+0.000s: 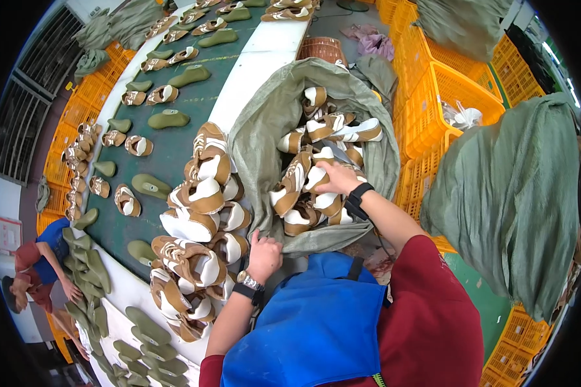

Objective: The recorder and a coworker are organizing green shoe lasts and finished shoes onto a workbench in a shoe manufacturing facility.

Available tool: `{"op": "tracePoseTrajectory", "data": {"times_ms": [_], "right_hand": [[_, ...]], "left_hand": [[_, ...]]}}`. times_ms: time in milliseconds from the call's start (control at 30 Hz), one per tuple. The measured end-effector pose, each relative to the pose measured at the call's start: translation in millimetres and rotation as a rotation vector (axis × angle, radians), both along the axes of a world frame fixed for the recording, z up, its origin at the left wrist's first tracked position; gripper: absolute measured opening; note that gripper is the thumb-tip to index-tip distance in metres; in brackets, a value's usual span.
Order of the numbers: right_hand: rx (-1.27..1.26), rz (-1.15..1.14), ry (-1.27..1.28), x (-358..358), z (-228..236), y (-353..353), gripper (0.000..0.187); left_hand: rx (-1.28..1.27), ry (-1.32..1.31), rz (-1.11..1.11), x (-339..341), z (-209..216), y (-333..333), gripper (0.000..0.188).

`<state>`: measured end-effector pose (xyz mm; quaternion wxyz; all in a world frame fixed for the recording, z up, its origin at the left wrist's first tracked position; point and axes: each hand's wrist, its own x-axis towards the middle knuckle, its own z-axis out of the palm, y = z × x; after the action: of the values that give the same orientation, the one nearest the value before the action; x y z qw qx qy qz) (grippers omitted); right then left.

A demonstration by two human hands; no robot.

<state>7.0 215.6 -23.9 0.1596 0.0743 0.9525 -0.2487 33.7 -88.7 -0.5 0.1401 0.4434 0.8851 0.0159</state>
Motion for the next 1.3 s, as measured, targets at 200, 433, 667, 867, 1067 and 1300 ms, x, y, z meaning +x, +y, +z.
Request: {"op": "tracePoseTrajectory", "data": {"times_ms": [200, 433, 667, 867, 1067, 1300], "right_hand": [[-0.215, -0.061, 0.145, -25, -43, 16, 0.076], [0.180, -0.418, 0.347, -79, -8, 82, 0.068], [0.095, 0.203, 0.500, -31, 7, -16, 0.053], [-0.315, 0.153, -0.051, 23, -41, -96, 0.042], [-0.579, 0.283, -0.192, -7, -26, -33, 0.032], [-0.356, 0.837, -0.284, -18, -40, -18, 0.016]], "left_hand": [[0.405, 0.085, 0.051, 18, 123, 12, 0.008], [0.335, 0.186, 0.214, 17, 139, -10, 0.011], [0.242, 0.066, 0.202, 31, 125, -15, 0.008], [0.336, 0.282, 0.261, 21, 145, -14, 0.016], [0.306, 0.268, 0.347, 18, 139, -33, 0.019], [0.363, 0.291, 0.388, 15, 138, -28, 0.017]]}}
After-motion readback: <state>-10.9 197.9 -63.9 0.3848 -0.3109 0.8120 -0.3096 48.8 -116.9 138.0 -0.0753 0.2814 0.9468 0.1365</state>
